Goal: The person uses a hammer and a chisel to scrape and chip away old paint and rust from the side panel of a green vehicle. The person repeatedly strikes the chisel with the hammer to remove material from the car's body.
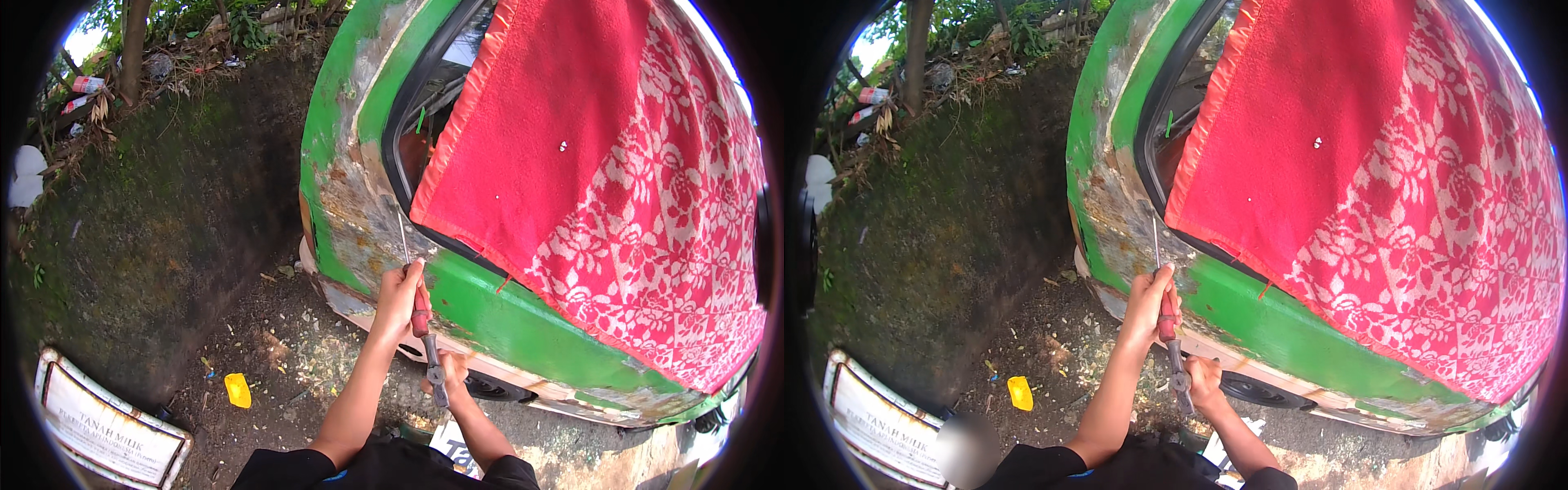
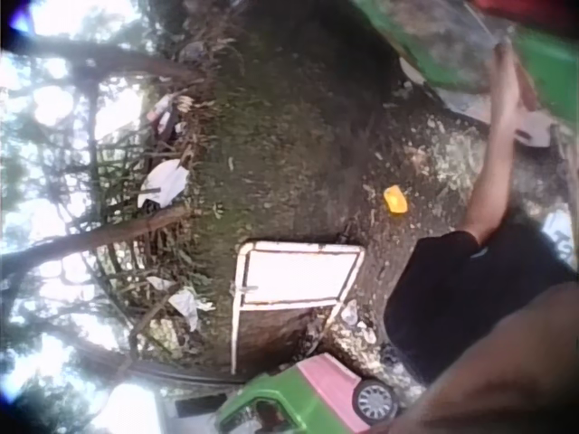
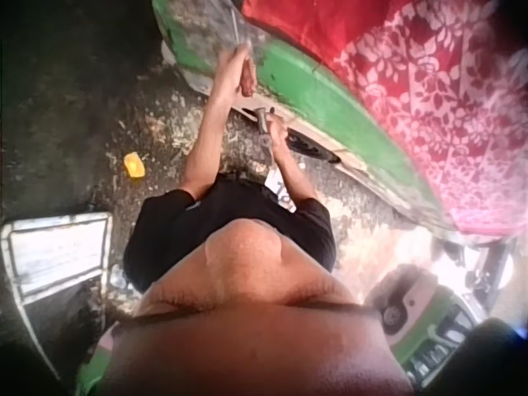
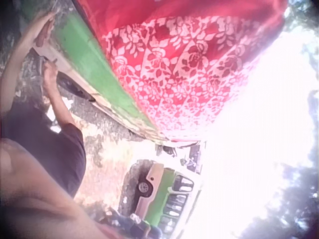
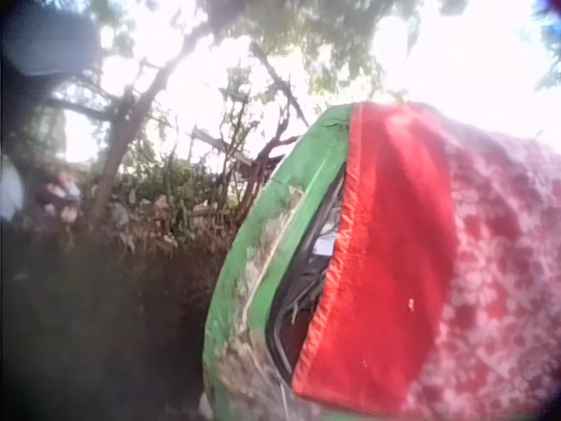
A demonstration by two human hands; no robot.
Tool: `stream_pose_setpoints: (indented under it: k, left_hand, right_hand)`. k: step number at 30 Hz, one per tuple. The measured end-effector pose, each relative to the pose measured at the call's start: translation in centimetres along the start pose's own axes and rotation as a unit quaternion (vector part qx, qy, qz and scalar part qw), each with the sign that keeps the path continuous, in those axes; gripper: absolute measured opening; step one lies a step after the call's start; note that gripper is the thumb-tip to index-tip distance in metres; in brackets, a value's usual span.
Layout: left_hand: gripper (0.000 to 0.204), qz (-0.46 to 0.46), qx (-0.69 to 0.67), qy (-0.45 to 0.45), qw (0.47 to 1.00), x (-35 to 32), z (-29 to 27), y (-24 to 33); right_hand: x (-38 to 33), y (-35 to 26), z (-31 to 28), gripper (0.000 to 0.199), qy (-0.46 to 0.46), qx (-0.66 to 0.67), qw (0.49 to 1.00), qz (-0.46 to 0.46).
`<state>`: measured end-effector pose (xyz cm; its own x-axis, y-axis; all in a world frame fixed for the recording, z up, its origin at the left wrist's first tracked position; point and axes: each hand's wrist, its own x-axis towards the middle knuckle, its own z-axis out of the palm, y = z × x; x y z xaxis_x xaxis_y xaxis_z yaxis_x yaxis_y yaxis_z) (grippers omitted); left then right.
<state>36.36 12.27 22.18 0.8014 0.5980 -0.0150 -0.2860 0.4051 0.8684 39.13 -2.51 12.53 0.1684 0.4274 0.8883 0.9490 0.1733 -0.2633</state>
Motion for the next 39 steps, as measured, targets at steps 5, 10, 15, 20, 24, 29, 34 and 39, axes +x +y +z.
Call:
stream_pose_setpoints:
  k: [5,10,15,20,24,29,34,39]
  left_hand:
    - [0.04,0.002,0.004,-0.013,1.0,0.2,0.3,0.2]
    - [0.039,0.019,0.025,-0.001,0.999,0.7,0.2,-0.3]
    - [0.039,0.03,0.023,-0.015,0.999,0.9,0.1,-0.7]
    - [0.039,0.022,0.032,-0.017,0.999,0.7,-0.3,-0.3]
    - [0.039,0.015,0.017,-0.007,1.0,0.6,-0.1,-0.3]
    - [0.039,0.014,0.03,-0.009,0.999,0.7,-0.3,-0.3]
    - [0.039,0.038,0.057,-0.003,0.998,1.6,-0.9,-1.5]
    - [0.04,0.024,0.051,-0.023,0.998,1.2,-0.8,-1.1]
  right_hand:
    - [-0.5,-1.5,-0.3,0.017,0.117,0.119,0.985,-0.036]
    - [0.5,-0.1,-0.5,0.018,0.027,0.023,0.999,-0.027]
    - [-0.9,0.5,-0.5,0.017,0.037,0.064,0.996,-0.047]
    - [-2.6,-0.1,0.4,0.013,0.06,0.088,0.994,0.005]
    - [-3.7,1.5,1.0,0.022,0.037,0.094,0.995,0.01]
    - [-3.1,0.0,2.9,0.015,0.216,0.146,0.965,-0.041]
    - [-2.6,0.4,3.3,0.033,0.096,-0.026,0.983,0.155]
    - [-4.5,-0.3,4.9,0.057,0.313,0.31,0.897,0.039]
